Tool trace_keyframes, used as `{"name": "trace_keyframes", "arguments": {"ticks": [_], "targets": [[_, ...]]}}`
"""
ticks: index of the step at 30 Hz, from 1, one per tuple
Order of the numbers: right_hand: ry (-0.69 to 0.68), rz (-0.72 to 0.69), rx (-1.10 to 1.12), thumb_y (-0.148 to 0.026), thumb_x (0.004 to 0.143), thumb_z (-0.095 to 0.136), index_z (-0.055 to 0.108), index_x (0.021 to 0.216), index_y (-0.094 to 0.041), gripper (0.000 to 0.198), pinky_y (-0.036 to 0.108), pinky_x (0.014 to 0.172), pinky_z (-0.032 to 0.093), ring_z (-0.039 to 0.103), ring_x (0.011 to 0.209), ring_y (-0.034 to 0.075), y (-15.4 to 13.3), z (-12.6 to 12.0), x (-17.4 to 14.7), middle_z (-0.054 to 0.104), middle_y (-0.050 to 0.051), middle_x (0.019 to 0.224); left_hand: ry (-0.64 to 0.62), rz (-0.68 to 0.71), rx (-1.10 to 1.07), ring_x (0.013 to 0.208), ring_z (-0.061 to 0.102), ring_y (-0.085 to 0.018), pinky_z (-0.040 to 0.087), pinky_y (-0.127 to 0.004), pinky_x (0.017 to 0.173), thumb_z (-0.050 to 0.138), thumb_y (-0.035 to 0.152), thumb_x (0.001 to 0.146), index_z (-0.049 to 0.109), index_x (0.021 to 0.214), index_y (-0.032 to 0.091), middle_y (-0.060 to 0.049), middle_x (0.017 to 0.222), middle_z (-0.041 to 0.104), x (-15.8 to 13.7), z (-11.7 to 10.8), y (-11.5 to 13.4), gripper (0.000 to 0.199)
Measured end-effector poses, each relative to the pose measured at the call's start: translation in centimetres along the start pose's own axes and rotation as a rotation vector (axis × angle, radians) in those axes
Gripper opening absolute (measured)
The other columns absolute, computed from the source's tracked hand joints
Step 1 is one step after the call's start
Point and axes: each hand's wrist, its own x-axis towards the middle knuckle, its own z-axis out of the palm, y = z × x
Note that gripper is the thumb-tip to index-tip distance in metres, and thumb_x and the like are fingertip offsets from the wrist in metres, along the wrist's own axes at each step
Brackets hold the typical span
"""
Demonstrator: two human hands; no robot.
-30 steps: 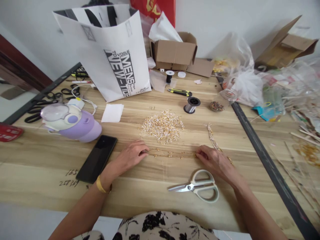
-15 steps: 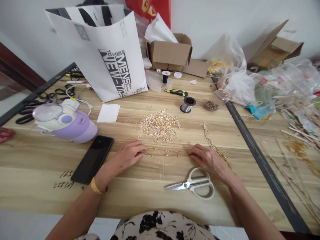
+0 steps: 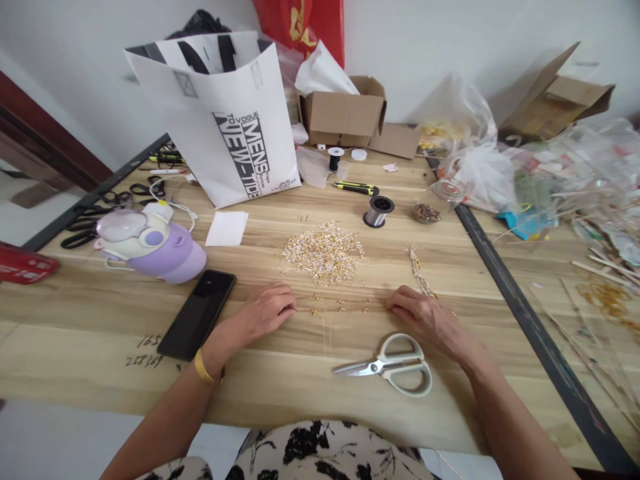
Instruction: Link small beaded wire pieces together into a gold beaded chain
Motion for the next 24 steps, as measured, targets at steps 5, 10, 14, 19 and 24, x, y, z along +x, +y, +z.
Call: {"name": "trace_keyframes", "arguments": {"ticks": [5,10,14,19,24], "targets": [[-0.018,0.032,-0.001,-0.025,0.093,0.04,0.063,0.092,-0.023,0.023,0.027,0.069,0.046,0.059,0.072,0.015,0.6,-0.1,-0.2,0.062,0.004,0.089,0.014,0.057,0.025,0.079,0.052,-0.017,0.041,-0.03,0.076,0.046,0.016,0.09,0.058,0.076,0.015,-0.004,0.08,0.058,-0.1,0.3,0.4,0.019],[-0.034,0.031,-0.023,-0.024,0.093,0.038,0.062,0.091,-0.022,0.025,0.027,0.068,0.045,0.06,0.073,0.015,0.8,-0.3,-0.1,0.062,0.004,0.089,0.006,0.075,0.044,0.079,0.051,-0.018,0.04,-0.03,0.075,0.045,0.018,0.091,0.058,0.076,0.015,-0.004,0.079,0.058,-0.2,0.6,0.4,0.02],[-0.021,0.032,-0.04,-0.023,0.093,0.038,0.062,0.091,-0.022,0.024,0.026,0.066,0.044,0.059,0.072,0.015,0.8,-0.3,-0.1,0.062,0.004,0.089,0.005,0.096,0.039,0.078,0.052,-0.017,0.039,-0.029,0.074,0.045,0.019,0.092,0.058,0.076,0.016,-0.003,0.08,0.059,-0.2,0.7,0.5,0.02],[-0.009,0.014,-0.037,-0.022,0.093,0.038,0.062,0.089,-0.022,0.025,0.026,0.066,0.044,0.06,0.072,0.015,1.1,-0.2,0.0,0.062,0.004,0.089,-0.028,0.087,-0.008,0.075,0.053,-0.016,0.038,-0.027,0.069,0.048,0.016,0.09,0.059,0.074,0.015,-0.003,0.077,0.06,0.0,0.4,0.7,0.019],[-0.008,0.013,-0.008,-0.022,0.092,0.038,0.062,0.09,-0.022,0.024,0.027,0.068,0.046,0.061,0.073,0.016,1.4,-0.2,0.2,0.062,0.004,0.088,-0.024,0.091,-0.044,0.075,0.054,-0.016,0.037,-0.026,0.069,0.05,0.018,0.089,0.06,0.072,0.016,-0.002,0.074,0.06,0.0,0.5,0.5,0.02]]}}
